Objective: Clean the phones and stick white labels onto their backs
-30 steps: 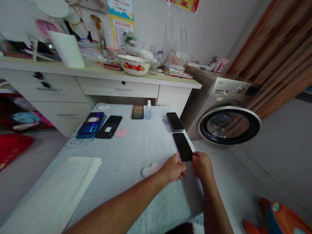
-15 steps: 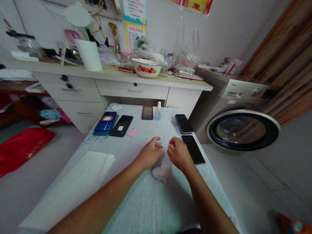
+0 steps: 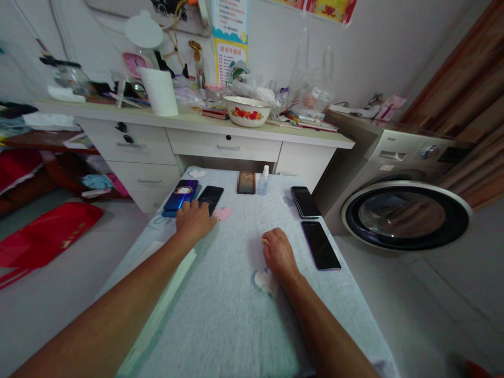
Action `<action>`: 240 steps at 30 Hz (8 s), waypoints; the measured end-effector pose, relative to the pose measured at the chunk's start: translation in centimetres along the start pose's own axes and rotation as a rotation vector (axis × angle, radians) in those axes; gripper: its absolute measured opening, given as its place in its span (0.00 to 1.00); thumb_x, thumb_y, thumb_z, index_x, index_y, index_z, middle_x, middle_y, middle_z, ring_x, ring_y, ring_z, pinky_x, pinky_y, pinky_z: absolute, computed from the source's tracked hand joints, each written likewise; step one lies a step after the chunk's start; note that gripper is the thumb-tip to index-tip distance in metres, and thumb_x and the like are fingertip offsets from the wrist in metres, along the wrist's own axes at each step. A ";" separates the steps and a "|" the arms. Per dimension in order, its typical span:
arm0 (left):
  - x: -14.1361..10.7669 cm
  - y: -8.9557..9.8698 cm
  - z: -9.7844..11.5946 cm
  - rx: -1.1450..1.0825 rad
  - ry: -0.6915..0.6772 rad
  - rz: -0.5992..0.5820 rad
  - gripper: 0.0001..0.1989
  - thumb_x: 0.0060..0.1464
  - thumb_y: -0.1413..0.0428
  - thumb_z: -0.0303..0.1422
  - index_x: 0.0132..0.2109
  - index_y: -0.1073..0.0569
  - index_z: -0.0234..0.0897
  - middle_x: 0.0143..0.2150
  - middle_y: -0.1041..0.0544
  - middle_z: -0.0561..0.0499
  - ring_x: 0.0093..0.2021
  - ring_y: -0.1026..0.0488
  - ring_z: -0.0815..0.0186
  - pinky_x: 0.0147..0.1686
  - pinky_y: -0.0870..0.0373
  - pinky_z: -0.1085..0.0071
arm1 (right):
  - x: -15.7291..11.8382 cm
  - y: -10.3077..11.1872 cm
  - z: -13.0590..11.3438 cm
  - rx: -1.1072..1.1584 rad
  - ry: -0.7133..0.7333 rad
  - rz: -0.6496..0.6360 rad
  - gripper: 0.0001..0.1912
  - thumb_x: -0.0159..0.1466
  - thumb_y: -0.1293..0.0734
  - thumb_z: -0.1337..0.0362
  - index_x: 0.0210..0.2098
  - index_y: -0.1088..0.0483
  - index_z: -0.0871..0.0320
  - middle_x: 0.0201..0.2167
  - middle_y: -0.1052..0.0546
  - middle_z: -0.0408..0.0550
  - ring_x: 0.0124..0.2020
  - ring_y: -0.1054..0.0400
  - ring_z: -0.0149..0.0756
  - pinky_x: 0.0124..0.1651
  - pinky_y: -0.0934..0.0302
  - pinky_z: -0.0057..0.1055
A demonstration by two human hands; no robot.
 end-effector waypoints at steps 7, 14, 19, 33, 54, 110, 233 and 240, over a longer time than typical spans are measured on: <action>1.4 -0.5 0.0 -0.017 0.068 -0.116 0.29 0.55 0.53 0.48 0.55 0.32 0.29 0.51 0.29 0.29 0.53 0.36 0.41 0.44 0.37 0.56 | -0.2 0.0 0.1 0.008 0.039 -0.008 0.11 0.56 0.41 0.75 0.34 0.31 0.58 0.34 0.33 0.49 0.39 0.39 0.38 0.45 0.44 0.32; 2.0 -0.7 0.3 -0.045 0.093 -0.086 0.29 0.53 0.49 0.46 0.55 0.33 0.28 0.50 0.29 0.29 0.52 0.34 0.42 0.45 0.38 0.57 | 0.0 0.1 0.4 0.015 0.044 -0.069 0.07 0.59 0.40 0.71 0.34 0.31 0.60 0.33 0.33 0.49 0.38 0.39 0.37 0.45 0.44 0.31; 1.5 -0.6 0.5 -0.051 0.106 -0.037 0.31 0.49 0.48 0.50 0.53 0.30 0.32 0.49 0.28 0.31 0.52 0.35 0.40 0.45 0.37 0.54 | 0.0 -0.1 0.6 0.007 0.047 -0.076 0.08 0.61 0.41 0.70 0.34 0.30 0.60 0.32 0.32 0.48 0.38 0.39 0.37 0.44 0.45 0.31; -1.7 1.0 3.1 -0.063 -0.160 -0.165 0.25 0.45 0.46 0.36 0.52 0.29 0.36 0.45 0.23 0.40 0.44 0.25 0.52 0.40 0.32 0.64 | 0.0 0.0 0.5 -0.039 0.026 -0.088 0.09 0.63 0.41 0.70 0.35 0.29 0.60 0.33 0.30 0.49 0.39 0.37 0.37 0.46 0.45 0.30; -6.1 2.9 2.6 -0.193 -0.255 0.157 0.21 0.57 0.54 0.29 0.55 0.29 0.43 0.45 0.20 0.49 0.40 0.22 0.60 0.36 0.32 0.68 | 0.2 1.0 1.9 0.098 -0.047 0.005 0.09 0.64 0.40 0.68 0.36 0.28 0.58 0.34 0.28 0.48 0.37 0.34 0.35 0.42 0.42 0.30; -11.1 -1.3 5.1 -0.608 -0.432 -0.014 0.27 0.42 0.39 0.36 0.52 0.31 0.37 0.47 0.30 0.46 0.47 0.36 0.55 0.49 0.36 0.58 | 0.0 2.0 2.8 -0.071 -0.111 -0.012 0.07 0.62 0.39 0.68 0.33 0.28 0.57 0.33 0.31 0.46 0.35 0.36 0.34 0.40 0.43 0.29; 7.5 4.5 12.4 -0.768 -0.287 0.166 0.17 0.49 0.41 0.30 0.47 0.31 0.35 0.48 0.27 0.44 0.52 0.32 0.58 0.53 0.39 0.64 | -0.4 1.7 2.7 0.678 -0.324 0.103 0.11 0.64 0.40 0.55 0.36 0.36 0.55 0.20 0.37 0.38 0.20 0.44 0.29 0.23 0.51 0.25; 11.3 2.1 15.7 -0.844 -0.081 0.170 0.24 0.47 0.37 0.34 0.50 0.34 0.33 0.49 0.27 0.39 0.51 0.31 0.56 0.46 0.37 0.65 | -0.3 1.3 3.1 0.623 -0.282 0.121 0.13 0.66 0.43 0.56 0.42 0.33 0.56 0.26 0.30 0.44 0.25 0.38 0.32 0.26 0.45 0.27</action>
Point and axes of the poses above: each hand's wrist, its own x-axis towards the middle knuckle, its own y-axis out of the back of the hand, z = x × y, the point moved 3 cm from there along x, towards the middle knuckle
